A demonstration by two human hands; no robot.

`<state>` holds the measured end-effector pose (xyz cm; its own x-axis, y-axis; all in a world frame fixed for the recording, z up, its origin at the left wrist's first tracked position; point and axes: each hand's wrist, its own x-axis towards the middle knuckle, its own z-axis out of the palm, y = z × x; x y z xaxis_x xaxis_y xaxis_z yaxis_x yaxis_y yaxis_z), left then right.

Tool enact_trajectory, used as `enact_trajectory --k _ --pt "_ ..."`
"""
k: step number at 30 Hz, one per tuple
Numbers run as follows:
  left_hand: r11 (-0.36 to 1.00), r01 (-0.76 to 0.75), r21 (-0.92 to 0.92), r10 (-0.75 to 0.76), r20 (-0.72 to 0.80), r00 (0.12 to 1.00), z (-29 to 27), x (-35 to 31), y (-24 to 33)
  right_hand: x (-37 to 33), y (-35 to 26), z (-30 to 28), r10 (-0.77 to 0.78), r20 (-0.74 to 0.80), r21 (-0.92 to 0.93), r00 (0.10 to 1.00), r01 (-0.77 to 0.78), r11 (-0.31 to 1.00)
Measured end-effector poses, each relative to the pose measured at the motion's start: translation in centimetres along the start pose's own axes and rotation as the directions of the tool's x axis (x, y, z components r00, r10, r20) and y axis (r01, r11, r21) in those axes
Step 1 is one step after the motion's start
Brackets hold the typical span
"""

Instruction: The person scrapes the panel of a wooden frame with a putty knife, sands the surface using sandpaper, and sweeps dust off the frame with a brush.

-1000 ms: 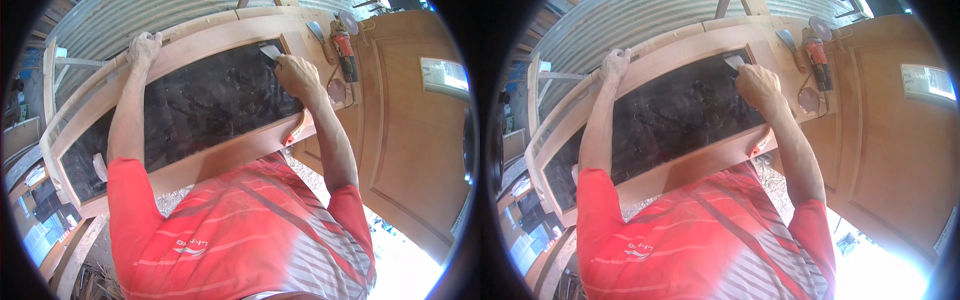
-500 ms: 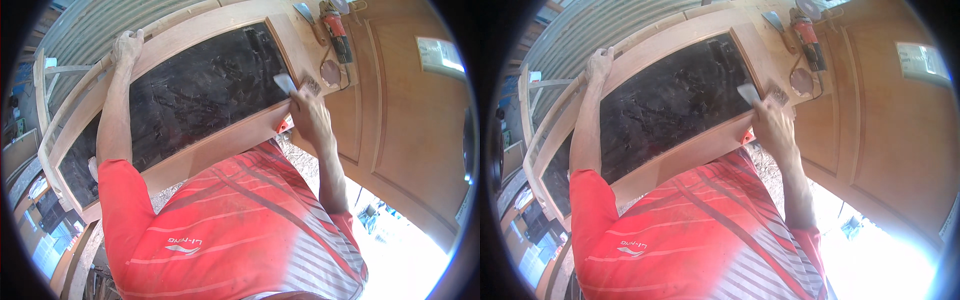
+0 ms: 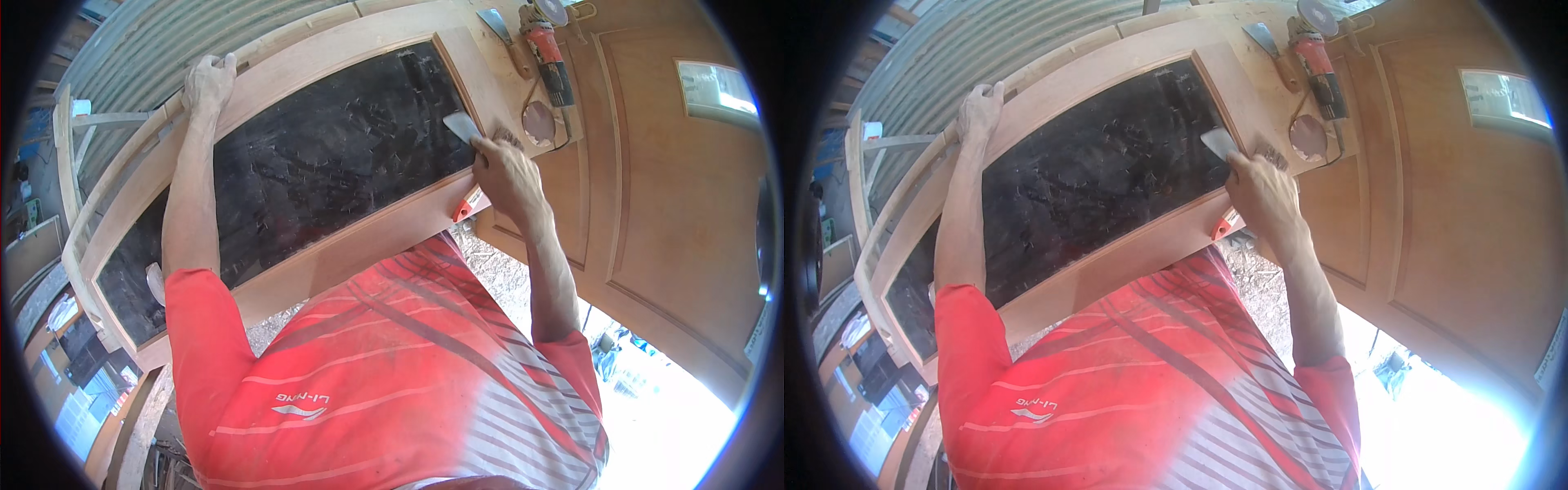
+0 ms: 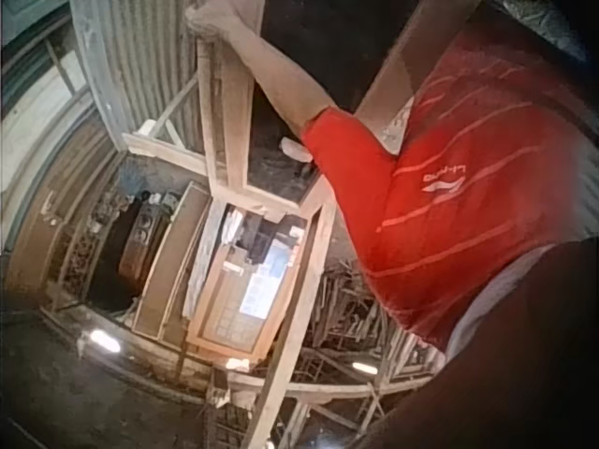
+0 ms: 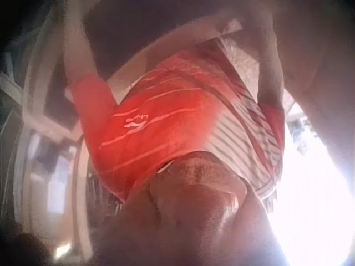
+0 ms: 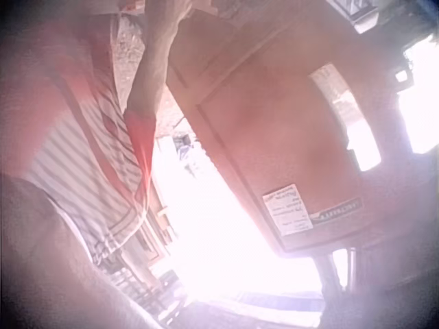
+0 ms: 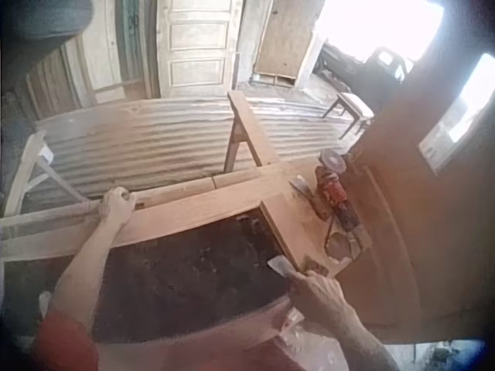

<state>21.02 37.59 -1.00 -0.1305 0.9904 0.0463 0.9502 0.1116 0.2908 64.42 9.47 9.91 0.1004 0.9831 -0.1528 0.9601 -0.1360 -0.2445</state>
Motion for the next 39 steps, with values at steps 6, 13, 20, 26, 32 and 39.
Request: enact_trajectory --k 6,13,20,26,32,39 --pt "0.999 -0.016 -0.034 0.017 0.031 0.999 -0.3 0.5 0.2 9.0 -1.8 -0.9 -0.101 -0.021 -0.014 0.995 0.101 0.995" --pt "0.998 0.044 -0.037 -0.043 0.029 0.999 0.4 -0.5 -1.5 1.0 -0.9 -1.8 -0.151 0.07 -0.077 0.986 0.156 0.985" --pt "1.0 -0.024 -0.009 0.025 0.064 0.998 1.8 1.6 -2.2 8.8 -2.1 0.5 -0.19 0.026 -0.063 0.981 0.191 0.98" --pt "1.0 0.015 -0.02 -0.014 0.042 0.999 1.7 1.9 -3.1 1.3 -0.5 -2.4 -0.092 0.188 -0.109 0.978 0.114 0.988" --pt "0.998 0.044 0.049 -0.049 0.11 0.993 1.1 2.7 -2.0 2.3 -1.1 -0.7 -0.058 0.117 -0.119 0.991 0.072 0.99" --pt "0.995 0.099 0.019 -0.1 0.09 0.991 1.8 2.3 -2.4 2.0 -0.3 -0.9 -0.155 0.034 -0.099 0.987 0.158 0.982"
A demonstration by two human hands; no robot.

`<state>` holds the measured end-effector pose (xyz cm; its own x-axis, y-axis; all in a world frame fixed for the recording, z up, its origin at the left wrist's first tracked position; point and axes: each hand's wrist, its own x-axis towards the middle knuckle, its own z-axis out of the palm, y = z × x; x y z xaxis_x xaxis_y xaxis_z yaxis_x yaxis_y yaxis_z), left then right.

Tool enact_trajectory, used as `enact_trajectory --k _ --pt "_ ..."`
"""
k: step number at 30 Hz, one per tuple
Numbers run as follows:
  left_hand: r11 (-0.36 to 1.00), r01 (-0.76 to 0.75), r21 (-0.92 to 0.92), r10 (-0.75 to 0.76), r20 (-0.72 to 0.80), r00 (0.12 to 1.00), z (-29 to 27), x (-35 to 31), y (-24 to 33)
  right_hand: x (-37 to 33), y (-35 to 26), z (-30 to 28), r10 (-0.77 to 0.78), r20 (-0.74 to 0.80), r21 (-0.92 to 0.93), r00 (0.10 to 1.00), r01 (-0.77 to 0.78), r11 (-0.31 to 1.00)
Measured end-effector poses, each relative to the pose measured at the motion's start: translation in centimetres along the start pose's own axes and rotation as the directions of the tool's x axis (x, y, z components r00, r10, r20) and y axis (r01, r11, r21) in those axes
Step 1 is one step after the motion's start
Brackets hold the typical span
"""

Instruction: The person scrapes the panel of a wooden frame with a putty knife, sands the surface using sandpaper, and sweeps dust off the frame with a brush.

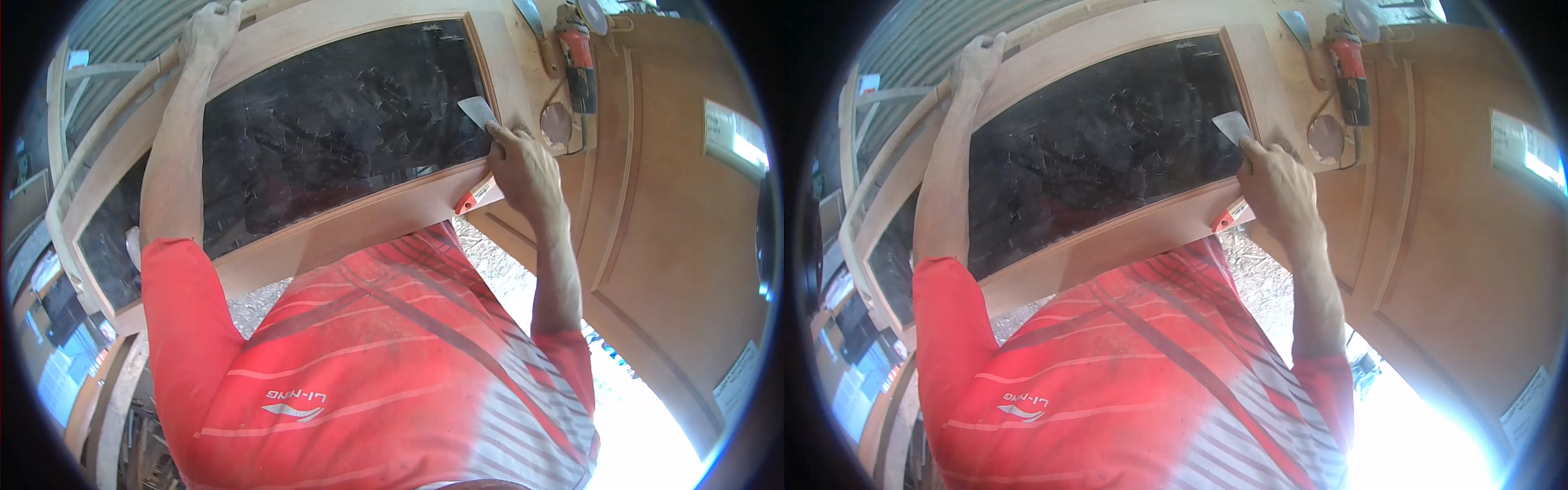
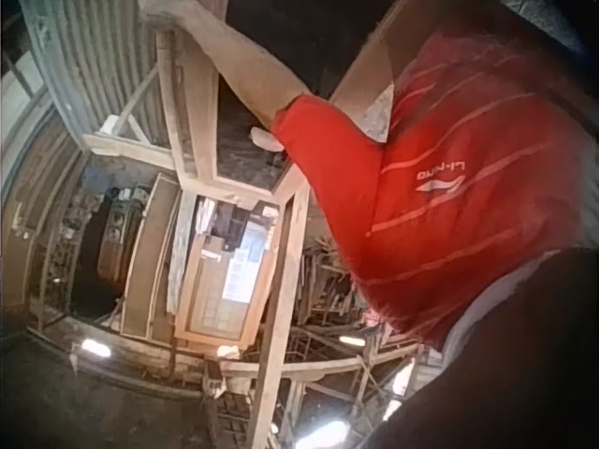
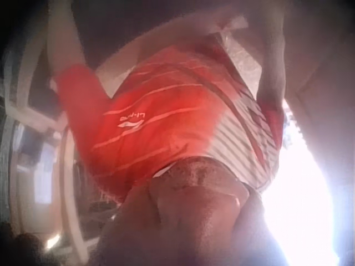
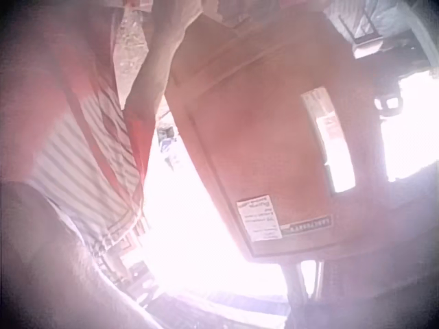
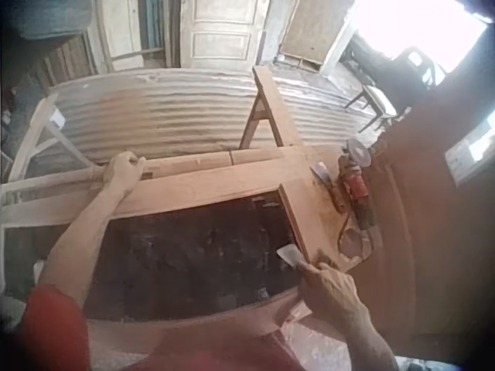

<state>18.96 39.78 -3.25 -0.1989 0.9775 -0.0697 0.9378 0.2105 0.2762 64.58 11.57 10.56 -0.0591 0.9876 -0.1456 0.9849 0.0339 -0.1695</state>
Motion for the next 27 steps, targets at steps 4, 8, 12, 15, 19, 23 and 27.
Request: enact_trajectory --k 4,8,12,15,19,23,27 --pt "0.998 -0.056 -0.009 0.056 0.012 0.998 0.0 0.5 -0.3 4.0 -0.8 0.4 0.002 -0.04 0.062 0.999 0.0 0.998" --pt "0.997 -0.061 -0.041 0.061 -0.004 0.998 1.4 0.0 -1.7 2.2 -1.0 -0.2 -0.061 0.106 -0.023 0.993 0.063 0.998" --pt "0.999 -0.013 0.043 0.015 -0.032 0.999 -2.4 -3.1 3.3 -5.3 -3.1 0.4 0.024 0.197 0.003 0.98 -0.025 1.0" --pt "0.996 0.024 -0.088 -0.029 -0.063 0.998 -4.0 -4.1 4.7 -0.9 -4.5 0.1 0.023 0.14 -0.095 0.99 -0.01 0.995" --pt "0.993 -0.035 -0.111 0.018 -0.144 0.989 -2.2 -3.8 3.7 6.9 -4.1 -0.2 -0.057 0.118 -0.066 0.991 0.065 0.996" --pt "0.993 0.038 -0.113 -0.052 -0.129 0.99 -2.3 -3.8 3.1 3.3 -4.1 -1.1 -0.073 0.203 -0.077 0.977 0.09 0.993" --pt "0.996 0.009 -0.094 -0.017 -0.091 0.996 -4.2 -4.7 4.9 2.3 -4.7 -0.6 -0.029 0.129 -0.094 0.991 0.041 0.995"
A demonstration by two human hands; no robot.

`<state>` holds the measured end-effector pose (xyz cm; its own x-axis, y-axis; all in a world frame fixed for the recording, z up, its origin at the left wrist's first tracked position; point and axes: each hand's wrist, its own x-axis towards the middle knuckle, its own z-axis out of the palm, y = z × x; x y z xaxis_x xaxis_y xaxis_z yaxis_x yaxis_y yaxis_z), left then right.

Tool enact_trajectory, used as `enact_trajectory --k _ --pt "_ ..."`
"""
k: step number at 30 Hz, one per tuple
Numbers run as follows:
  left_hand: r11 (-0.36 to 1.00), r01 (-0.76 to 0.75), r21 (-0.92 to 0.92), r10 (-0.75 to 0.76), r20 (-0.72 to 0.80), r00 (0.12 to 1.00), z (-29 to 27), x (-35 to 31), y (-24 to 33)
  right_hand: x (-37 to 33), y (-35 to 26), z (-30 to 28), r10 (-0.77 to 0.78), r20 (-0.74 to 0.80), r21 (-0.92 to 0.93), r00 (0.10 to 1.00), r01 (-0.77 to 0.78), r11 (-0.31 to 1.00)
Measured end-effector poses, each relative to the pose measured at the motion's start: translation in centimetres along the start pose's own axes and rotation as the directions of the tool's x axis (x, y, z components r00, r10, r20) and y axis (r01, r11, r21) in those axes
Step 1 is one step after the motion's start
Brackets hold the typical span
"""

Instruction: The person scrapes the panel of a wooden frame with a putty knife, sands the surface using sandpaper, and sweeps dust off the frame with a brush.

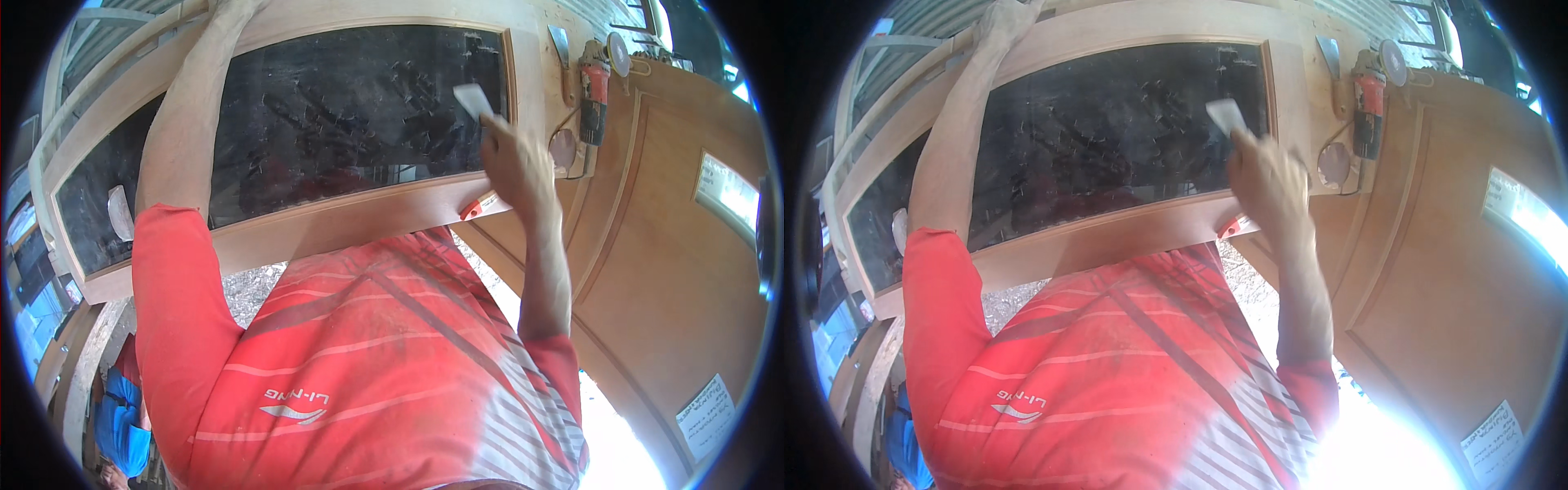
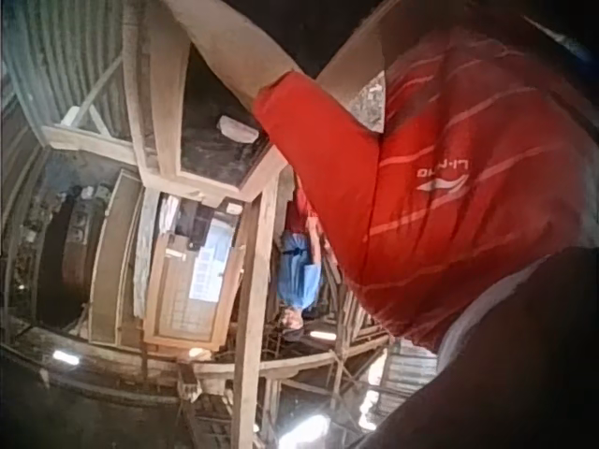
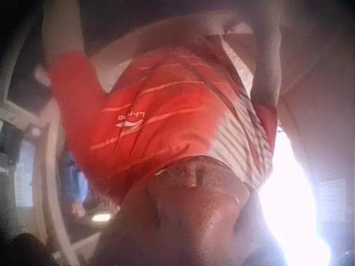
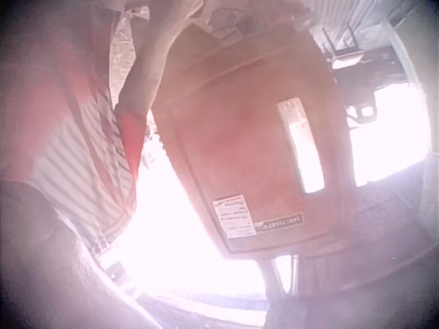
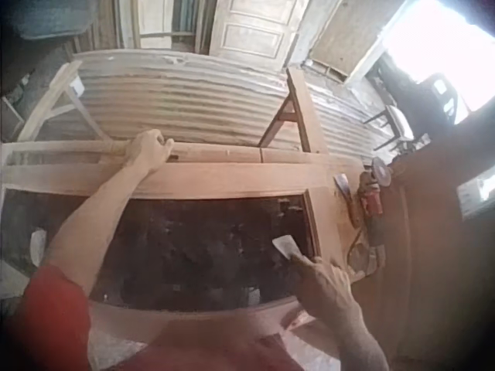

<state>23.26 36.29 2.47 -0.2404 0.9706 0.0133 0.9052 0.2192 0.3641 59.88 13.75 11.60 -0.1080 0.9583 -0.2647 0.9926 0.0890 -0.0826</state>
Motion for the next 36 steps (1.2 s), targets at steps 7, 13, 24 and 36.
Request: enact_trajectory --k 7,13,24,36 --pt "0.999 -0.019 -0.038 0.017 -0.057 0.998 1.6 0.7 -2.2 4.2 -0.3 -0.9 -0.035 0.086 -0.004 0.996 0.036 0.999" --pt "1.0 -0.013 0.003 0.013 -0.059 0.998 -0.1 -0.3 -0.4 -5.0 -1.9 1.1 -0.005 -0.003 0.071 1.0 0.006 0.997" --pt "0.999 0.035 -0.017 -0.035 -0.004 0.999 1.1 0.8 0.0 -1.3 -0.7 1.6 0.135 -0.021 0.099 0.991 -0.132 0.986" --pt "0.997 0.038 -0.063 -0.037 0.023 0.999 -0.5 0.2 0.3 2.3 -0.8 -0.3 0.114 0.057 0.007 0.992 -0.114 0.993"
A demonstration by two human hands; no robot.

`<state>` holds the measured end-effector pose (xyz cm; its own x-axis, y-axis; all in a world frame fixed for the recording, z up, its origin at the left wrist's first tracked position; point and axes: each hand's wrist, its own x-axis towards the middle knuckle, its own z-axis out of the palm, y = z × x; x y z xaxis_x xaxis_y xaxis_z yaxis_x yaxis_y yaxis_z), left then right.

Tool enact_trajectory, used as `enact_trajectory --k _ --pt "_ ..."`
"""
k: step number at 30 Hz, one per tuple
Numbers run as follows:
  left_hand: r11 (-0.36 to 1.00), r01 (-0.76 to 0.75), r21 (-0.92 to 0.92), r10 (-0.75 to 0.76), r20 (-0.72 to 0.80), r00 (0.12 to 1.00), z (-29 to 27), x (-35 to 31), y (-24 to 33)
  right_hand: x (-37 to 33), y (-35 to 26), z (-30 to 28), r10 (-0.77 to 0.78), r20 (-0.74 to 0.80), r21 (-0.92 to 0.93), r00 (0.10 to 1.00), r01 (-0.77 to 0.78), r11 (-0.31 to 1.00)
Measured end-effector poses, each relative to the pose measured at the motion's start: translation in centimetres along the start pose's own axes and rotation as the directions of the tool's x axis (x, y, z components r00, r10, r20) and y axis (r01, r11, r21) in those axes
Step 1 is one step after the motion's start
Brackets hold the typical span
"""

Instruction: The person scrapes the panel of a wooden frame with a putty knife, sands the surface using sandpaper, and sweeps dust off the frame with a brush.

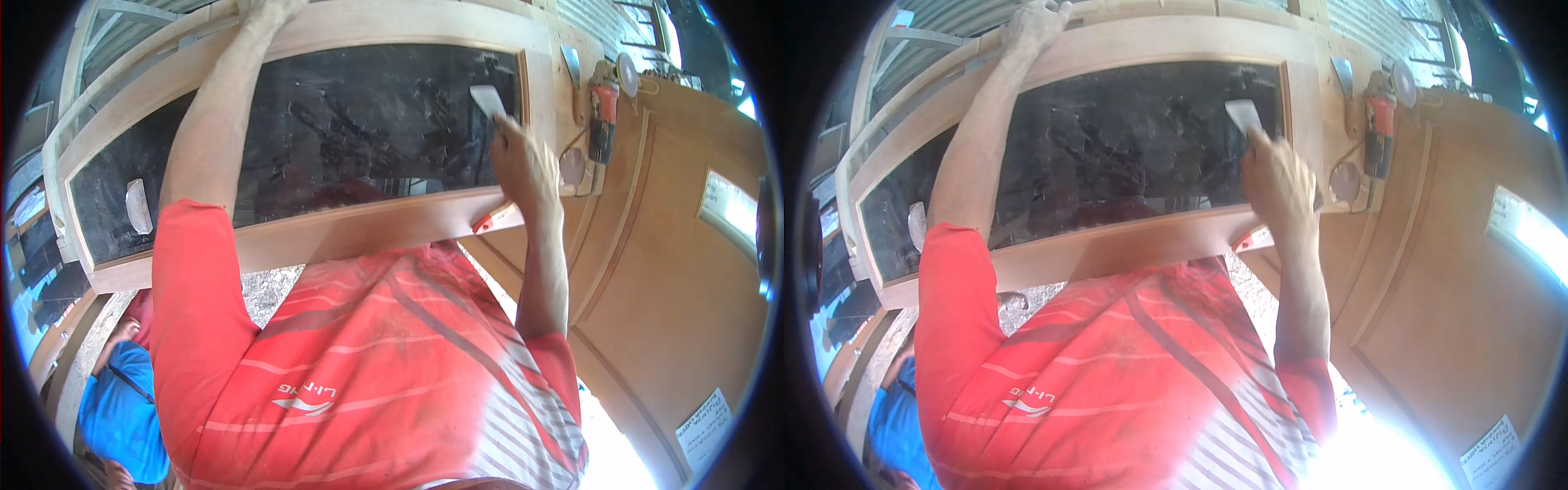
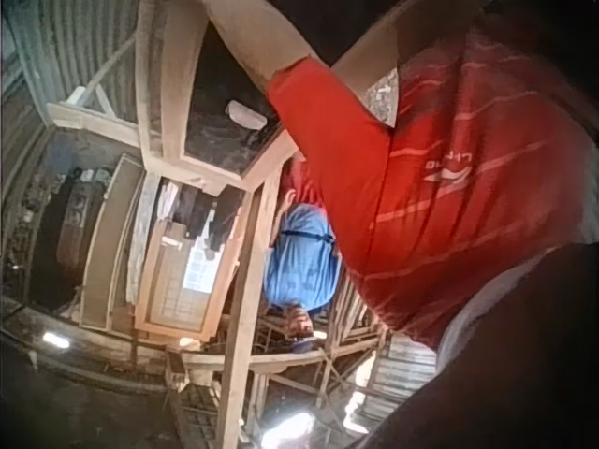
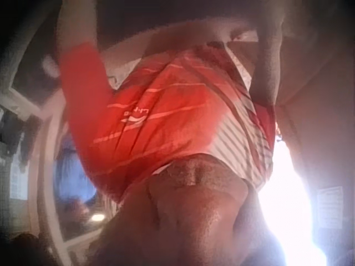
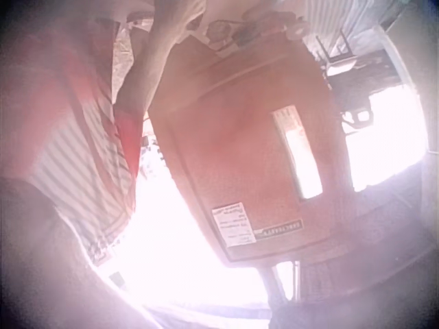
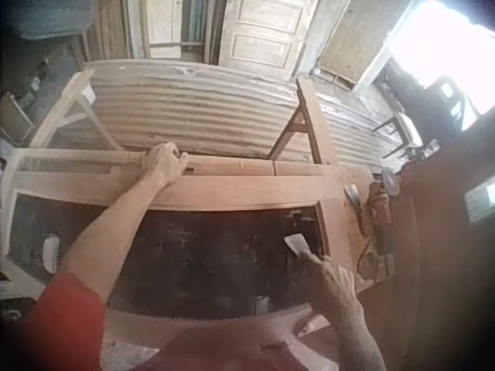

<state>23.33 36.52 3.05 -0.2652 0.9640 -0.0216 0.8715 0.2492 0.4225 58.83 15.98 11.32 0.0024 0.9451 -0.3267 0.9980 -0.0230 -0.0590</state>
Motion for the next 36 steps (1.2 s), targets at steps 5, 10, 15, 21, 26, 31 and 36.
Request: enact_trajectory --k 5,10,15,21,26,31,36 --pt "1.0 -0.02 -0.013 0.019 -0.08 0.997 1.4 0.6 -2.0 -0.4 0.4 0.7 -0.073 -0.075 0.022 0.994 0.075 0.997" --pt "0.999 -0.04 -0.014 0.039 -0.064 0.997 1.6 1.0 -1.2 2.3 0.2 0.9 -0.121 -0.185 0.066 0.975 0.135 0.989" --pt "0.999 -0.034 0.024 0.036 -0.101 0.994 1.6 1.1 -1.3 -1.7 -0.5 0.3 -0.192 0.0 -0.016 0.981 0.191 0.981" --pt "0.999 -0.029 -0.03 0.025 -0.104 0.994 2.5 0.8 -2.7 0.0 -1.8 1.2 -0.202 -0.076 -0.009 0.976 0.202 0.979" --pt "0.999 -0.037 0.01 0.038 -0.044 0.998 1.3 1.2 -1.3 2.4 -3.0 1.6 -0.24 -0.15 -0.005 0.959 0.242 0.97" --pt "0.996 -0.08 -0.048 0.072 -0.15 0.986 2.0 1.3 -2.5 1.4 -0.3 0.4 -0.127 -0.358 0.267 0.925 0.232 0.935" --pt "0.921 -0.343 -0.184 0.292 -0.256 0.921 1.5 -3.3 0.2 1.8 7.2 1.9 0.248 -0.412 0.47 0.877 -0.029 0.882"
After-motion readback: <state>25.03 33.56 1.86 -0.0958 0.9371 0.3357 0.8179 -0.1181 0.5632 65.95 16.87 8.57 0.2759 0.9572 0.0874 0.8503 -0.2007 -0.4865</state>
